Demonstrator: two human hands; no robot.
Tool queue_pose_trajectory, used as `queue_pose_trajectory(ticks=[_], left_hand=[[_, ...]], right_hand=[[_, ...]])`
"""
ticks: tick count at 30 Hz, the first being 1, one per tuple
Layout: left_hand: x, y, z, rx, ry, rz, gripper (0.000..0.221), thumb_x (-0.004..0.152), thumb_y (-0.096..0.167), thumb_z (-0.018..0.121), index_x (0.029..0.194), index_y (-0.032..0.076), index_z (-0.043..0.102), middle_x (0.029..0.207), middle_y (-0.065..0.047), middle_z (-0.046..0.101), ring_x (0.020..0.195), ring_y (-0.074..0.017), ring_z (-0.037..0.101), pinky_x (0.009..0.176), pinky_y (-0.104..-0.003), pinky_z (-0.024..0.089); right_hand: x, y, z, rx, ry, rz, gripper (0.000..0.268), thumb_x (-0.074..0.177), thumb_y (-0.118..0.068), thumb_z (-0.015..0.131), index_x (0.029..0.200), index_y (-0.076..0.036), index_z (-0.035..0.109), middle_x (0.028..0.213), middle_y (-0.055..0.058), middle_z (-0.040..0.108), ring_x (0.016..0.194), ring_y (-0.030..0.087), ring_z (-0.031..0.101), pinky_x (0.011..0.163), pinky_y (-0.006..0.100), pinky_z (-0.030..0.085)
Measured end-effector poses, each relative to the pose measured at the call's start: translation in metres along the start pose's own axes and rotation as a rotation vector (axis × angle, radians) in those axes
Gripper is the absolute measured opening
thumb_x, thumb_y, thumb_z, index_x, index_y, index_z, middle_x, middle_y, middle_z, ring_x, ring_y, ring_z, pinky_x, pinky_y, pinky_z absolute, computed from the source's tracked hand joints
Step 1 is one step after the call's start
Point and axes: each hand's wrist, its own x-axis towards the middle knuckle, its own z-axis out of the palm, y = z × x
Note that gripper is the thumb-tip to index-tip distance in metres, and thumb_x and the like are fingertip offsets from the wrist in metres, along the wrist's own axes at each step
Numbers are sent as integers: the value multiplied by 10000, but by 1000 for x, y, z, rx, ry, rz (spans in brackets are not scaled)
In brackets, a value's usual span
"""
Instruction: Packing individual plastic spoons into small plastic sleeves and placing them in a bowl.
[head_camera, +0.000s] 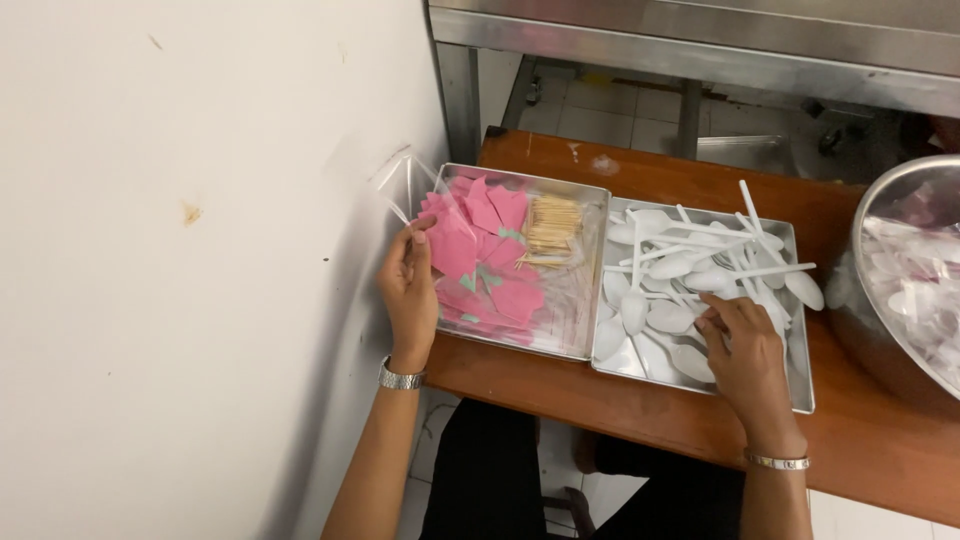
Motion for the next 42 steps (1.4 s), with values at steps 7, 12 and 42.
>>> queue_pose_trajectory(ticks=[7, 12, 42], left_hand=[[-4, 6, 8, -153, -82, -204, 313, 979, 412, 593, 1084, 132, 683, 1093, 31, 667, 965, -52, 574, 596, -204, 492], [-4, 24, 15, -184, -193, -103, 257, 991, 321, 601, 855, 107, 639, 1062, -109, 781, 978, -177, 742, 945, -301, 588], [-20, 68, 39, -315, -437, -54, 163, 931, 142, 704, 1001, -5, 694, 1013, -167, 768, 946, -233, 772, 820, -303, 680]], right_hand=[[-5, 14, 6, 11, 89, 9, 263, 987, -23, 666, 1241, 6, 731, 1207, 126, 618, 1070, 273, 642, 882, 381, 541], [-5, -16, -9, -2, 237, -116, 182, 1076, 25, 608, 1212, 34, 728, 1125, 138, 720, 1014, 261, 689, 831, 339, 547], [-18, -30, -22, 1350, 495, 460, 369, 972, 45, 604, 1342, 37, 603, 1011, 30, 590, 944, 139, 633, 956, 236, 580]])
